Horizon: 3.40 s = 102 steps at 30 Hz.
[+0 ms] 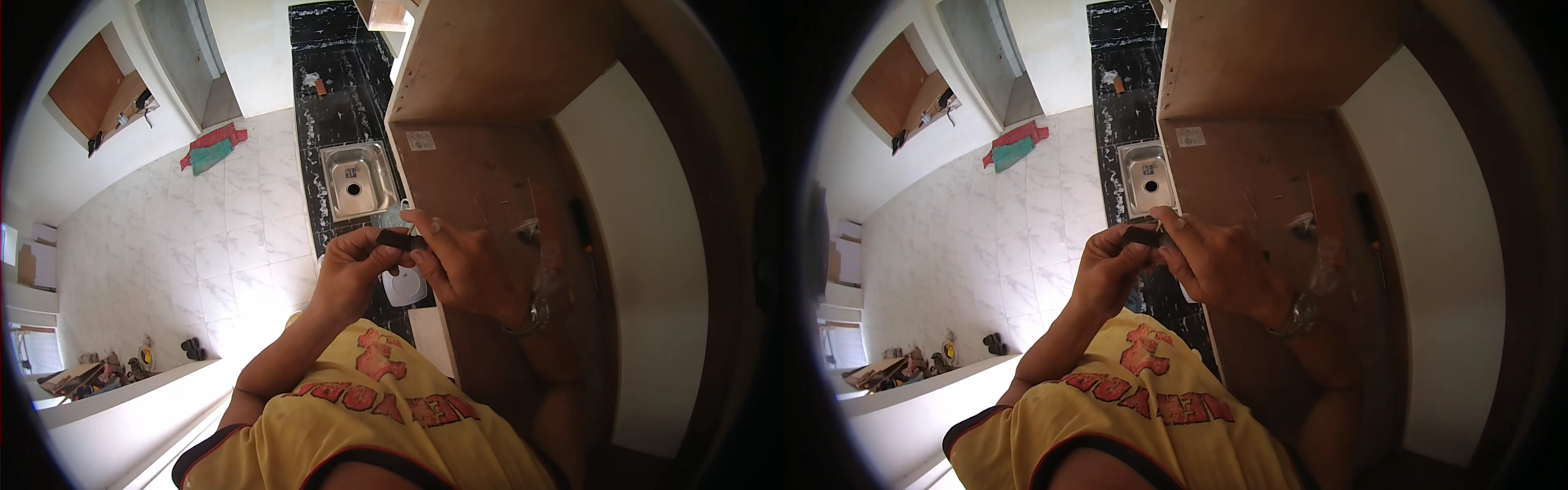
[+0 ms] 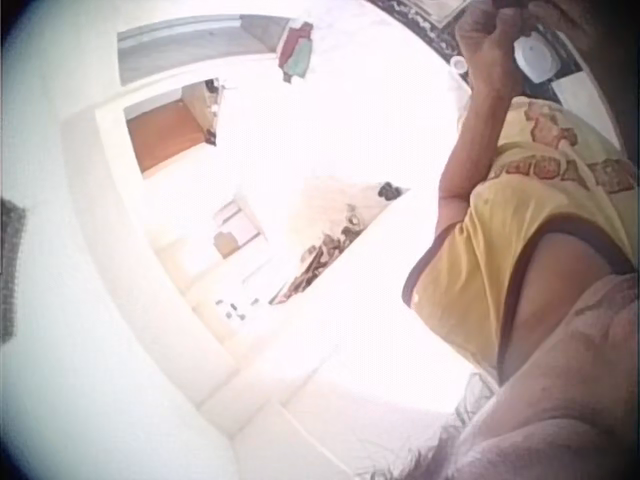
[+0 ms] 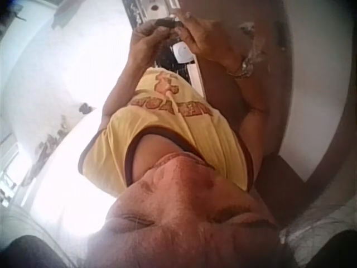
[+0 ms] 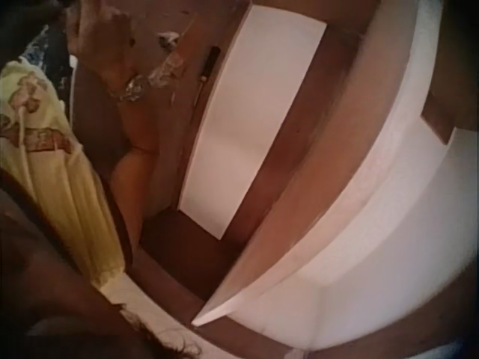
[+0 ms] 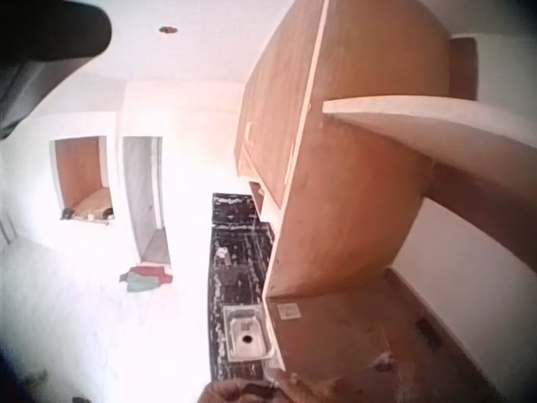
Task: The person repairs a cabinet by using a screwdriver to tighten a hinge, then removes the cabinet door and manipulates a small hardware component before reattaching parts.
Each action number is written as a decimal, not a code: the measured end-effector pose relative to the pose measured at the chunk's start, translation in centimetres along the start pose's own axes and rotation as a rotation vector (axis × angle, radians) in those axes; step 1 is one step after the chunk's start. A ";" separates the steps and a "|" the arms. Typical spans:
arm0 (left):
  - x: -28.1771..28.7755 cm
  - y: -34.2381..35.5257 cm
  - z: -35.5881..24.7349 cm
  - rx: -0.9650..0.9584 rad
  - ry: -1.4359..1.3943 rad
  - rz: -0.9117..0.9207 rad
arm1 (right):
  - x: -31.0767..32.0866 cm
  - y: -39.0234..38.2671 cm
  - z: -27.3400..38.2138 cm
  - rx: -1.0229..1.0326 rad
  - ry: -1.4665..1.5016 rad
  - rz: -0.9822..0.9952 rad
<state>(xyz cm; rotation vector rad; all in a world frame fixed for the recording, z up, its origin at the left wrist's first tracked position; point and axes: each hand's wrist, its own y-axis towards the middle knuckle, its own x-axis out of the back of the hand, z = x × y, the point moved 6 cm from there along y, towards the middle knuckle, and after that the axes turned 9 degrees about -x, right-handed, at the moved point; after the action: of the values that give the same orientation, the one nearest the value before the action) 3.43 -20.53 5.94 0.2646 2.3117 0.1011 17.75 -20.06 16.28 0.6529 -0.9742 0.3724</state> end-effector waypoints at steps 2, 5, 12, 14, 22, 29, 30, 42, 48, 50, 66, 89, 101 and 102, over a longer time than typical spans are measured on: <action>0.4 0.0 -0.1 -0.001 0.003 0.001 | -0.1 0.1 0.1 0.002 0.002 -0.009; 0.7 0.0 -0.2 0.028 0.021 0.014 | -0.2 0.1 0.4 -0.018 0.014 -0.012; 1.4 -1.0 0.9 0.236 -0.185 -0.062 | -1.1 0.0 0.6 0.046 -0.001 0.059; 1.6 -1.2 1.0 0.245 -0.198 -0.063 | -1.4 -0.2 0.7 0.039 -0.017 0.063; 1.2 -3.2 1.2 0.209 -0.182 -0.058 | -0.5 0.7 -1.3 -0.091 -0.039 0.025; -0.2 -1.7 0.7 0.253 -0.322 -0.199 | -0.3 0.1 0.9 -0.135 0.110 0.101; -0.4 -1.7 0.8 0.260 -0.322 -0.189 | -0.3 -0.1 0.7 -0.126 0.143 0.075; -6.8 2.8 2.5 0.310 -0.244 0.048 | 6.7 -1.6 -4.5 -0.253 0.021 -0.175; -7.4 5.6 3.1 0.344 -0.299 0.019 | 7.5 -2.2 -2.7 -0.399 0.103 0.006; -7.9 5.7 3.2 0.356 -0.286 0.054 | 6.9 -2.2 -3.3 -0.328 0.101 -0.071; -7.3 5.4 3.1 0.299 -0.302 0.044 | 7.2 -1.2 -2.9 -0.267 0.118 -0.047; -6.4 5.2 3.3 0.254 -0.264 0.034 | 5.8 -1.3 -3.5 -0.229 0.089 -0.050; -6.4 5.3 3.7 0.210 -0.221 0.053 | 6.5 -1.3 -3.4 -0.213 0.062 -0.095; -6.4 5.2 3.8 0.211 -0.221 0.054 | 6.5 -1.3 -3.3 -0.224 0.068 -0.085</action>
<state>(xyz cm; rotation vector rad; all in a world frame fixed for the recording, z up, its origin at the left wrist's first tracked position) 11.25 -16.93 8.71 0.4234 2.0961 -0.1396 23.97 -18.77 20.06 0.4733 -0.9051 0.2056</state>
